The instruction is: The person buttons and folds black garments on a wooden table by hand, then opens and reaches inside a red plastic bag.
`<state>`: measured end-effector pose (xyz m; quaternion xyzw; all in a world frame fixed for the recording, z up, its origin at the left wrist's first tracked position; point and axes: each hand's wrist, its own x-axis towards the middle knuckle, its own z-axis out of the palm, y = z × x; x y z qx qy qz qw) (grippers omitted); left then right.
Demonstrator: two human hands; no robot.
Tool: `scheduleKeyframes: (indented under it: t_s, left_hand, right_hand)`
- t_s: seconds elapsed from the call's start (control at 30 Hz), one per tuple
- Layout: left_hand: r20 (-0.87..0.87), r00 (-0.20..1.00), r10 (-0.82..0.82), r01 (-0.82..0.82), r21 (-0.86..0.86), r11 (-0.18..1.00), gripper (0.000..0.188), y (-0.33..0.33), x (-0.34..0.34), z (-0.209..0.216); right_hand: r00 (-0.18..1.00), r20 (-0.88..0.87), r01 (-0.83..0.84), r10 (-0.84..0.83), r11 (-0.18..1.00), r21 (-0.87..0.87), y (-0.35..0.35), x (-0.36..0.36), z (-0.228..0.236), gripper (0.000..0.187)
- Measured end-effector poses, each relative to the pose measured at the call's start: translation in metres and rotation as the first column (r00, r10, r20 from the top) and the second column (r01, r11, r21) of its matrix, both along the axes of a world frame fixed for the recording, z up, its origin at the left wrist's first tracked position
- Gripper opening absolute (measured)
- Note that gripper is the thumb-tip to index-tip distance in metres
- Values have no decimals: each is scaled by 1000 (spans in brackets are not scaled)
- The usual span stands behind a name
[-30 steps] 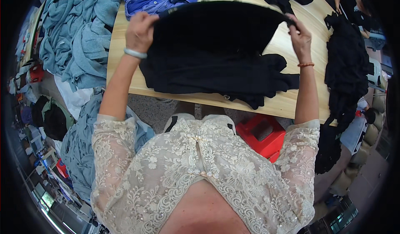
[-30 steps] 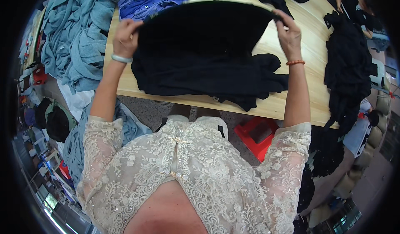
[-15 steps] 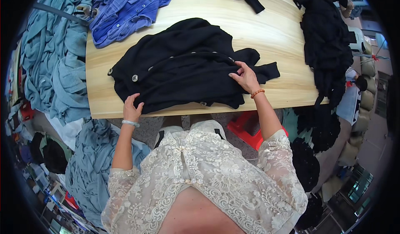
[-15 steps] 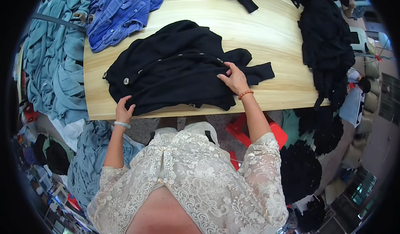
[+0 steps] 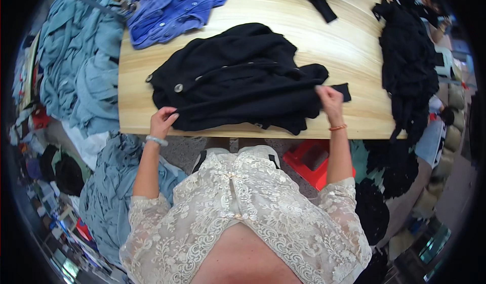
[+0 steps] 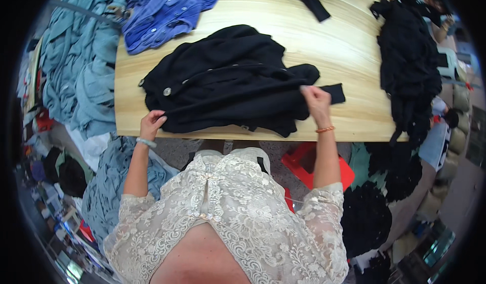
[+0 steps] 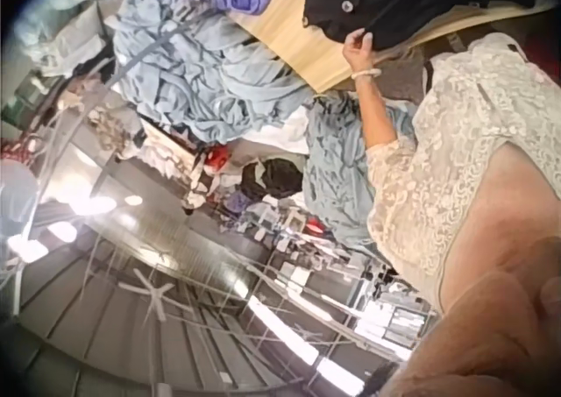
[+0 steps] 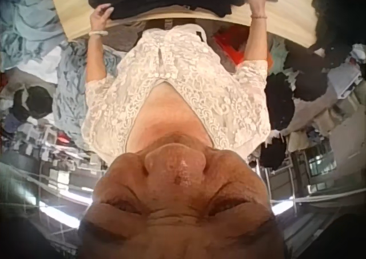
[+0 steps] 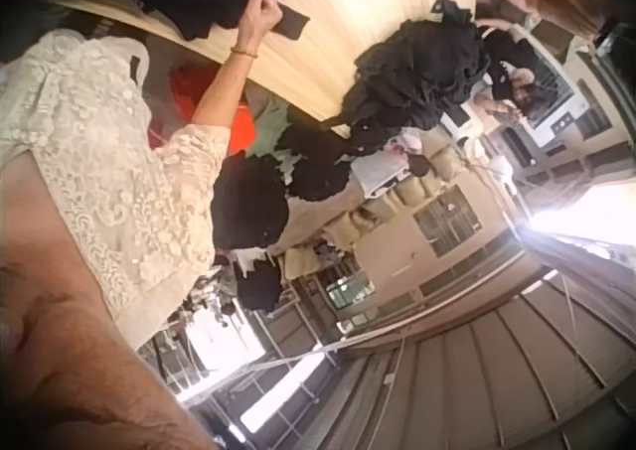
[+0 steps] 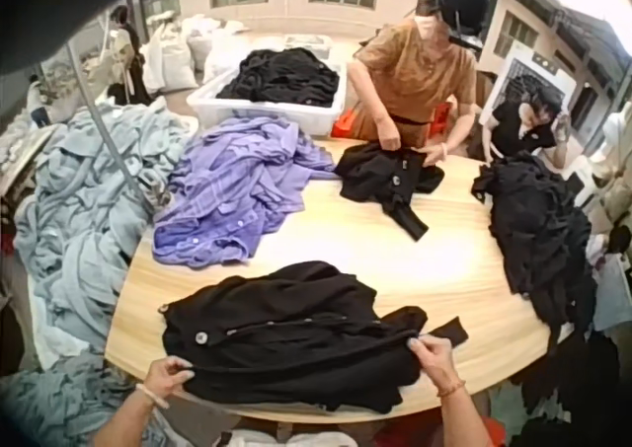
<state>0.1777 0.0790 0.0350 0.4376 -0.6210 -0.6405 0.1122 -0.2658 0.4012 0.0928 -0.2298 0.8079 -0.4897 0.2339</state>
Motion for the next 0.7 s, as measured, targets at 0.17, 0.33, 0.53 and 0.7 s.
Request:
scheduleKeyframes:
  t_s: [0.17,0.33,0.53,0.7]
  left_hand:
    - [-13,999,-35,33,-78,996,18,-8,-42,15]
    - [-19,998,66,-67,-50,996,21,-6,-33,6]
    - [-203,979,-9,57,231,971,13,9,-36,32]
    - [-185,981,-63,78,76,994,13,4,-21,28]
  right_hand:
    - [852,-523,145,5,959,245,-23,-3,3,15]
    - [831,-410,-393,376,918,44,-128,109,38,28]
    - [698,-148,-713,700,698,-64,-209,241,-16,42]
    - [721,87,-683,688,726,-82,-217,246,-15,23]
